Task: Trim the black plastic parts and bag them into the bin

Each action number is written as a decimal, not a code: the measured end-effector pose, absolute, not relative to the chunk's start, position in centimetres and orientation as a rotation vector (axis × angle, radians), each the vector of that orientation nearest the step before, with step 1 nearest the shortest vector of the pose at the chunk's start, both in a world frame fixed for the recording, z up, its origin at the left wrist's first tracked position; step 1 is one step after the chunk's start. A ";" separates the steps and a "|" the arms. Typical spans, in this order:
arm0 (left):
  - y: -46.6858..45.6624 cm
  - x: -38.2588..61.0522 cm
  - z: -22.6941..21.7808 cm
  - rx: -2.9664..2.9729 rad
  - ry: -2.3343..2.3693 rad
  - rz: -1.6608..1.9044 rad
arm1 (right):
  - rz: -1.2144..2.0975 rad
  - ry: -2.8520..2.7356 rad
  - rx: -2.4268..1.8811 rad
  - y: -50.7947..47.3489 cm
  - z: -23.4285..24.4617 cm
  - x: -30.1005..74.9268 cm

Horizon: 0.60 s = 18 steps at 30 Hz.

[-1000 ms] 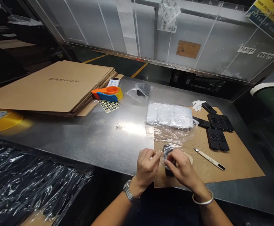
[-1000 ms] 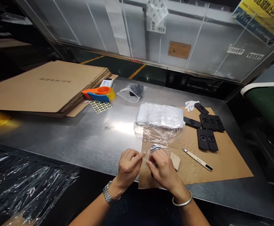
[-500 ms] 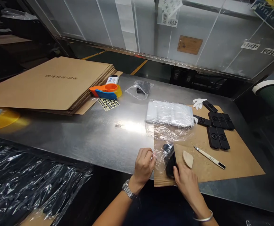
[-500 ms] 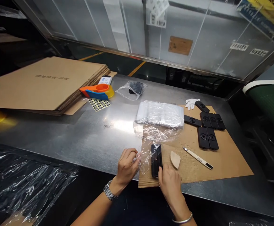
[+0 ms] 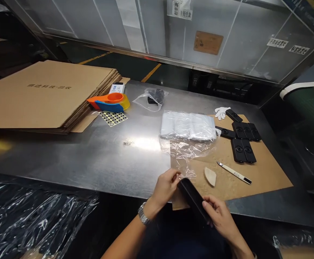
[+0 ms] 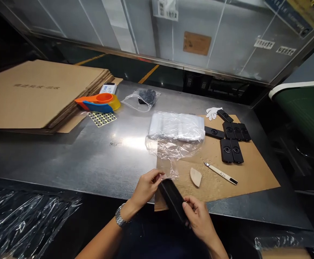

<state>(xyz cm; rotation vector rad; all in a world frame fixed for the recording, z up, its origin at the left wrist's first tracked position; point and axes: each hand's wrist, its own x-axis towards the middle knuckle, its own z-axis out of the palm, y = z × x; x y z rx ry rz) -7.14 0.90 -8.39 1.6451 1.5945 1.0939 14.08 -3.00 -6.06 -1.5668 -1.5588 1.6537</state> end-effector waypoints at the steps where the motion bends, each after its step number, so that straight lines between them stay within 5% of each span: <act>1: 0.8 -7.3 -8.3 1.628 1.550 1.078 | 1.553 -1.579 -1.605 -2.8 -6.5 14.1; 6: 0.2 -7.0 -8.6 1.541 1.500 1.069 | 1.000 -1.856 -1.625 -2.5 -7.7 14.1; 18: -1.6 -5.5 -8.6 1.905 1.500 0.973 | 1.094 -1.761 -1.607 -1.7 -7.9 13.3</act>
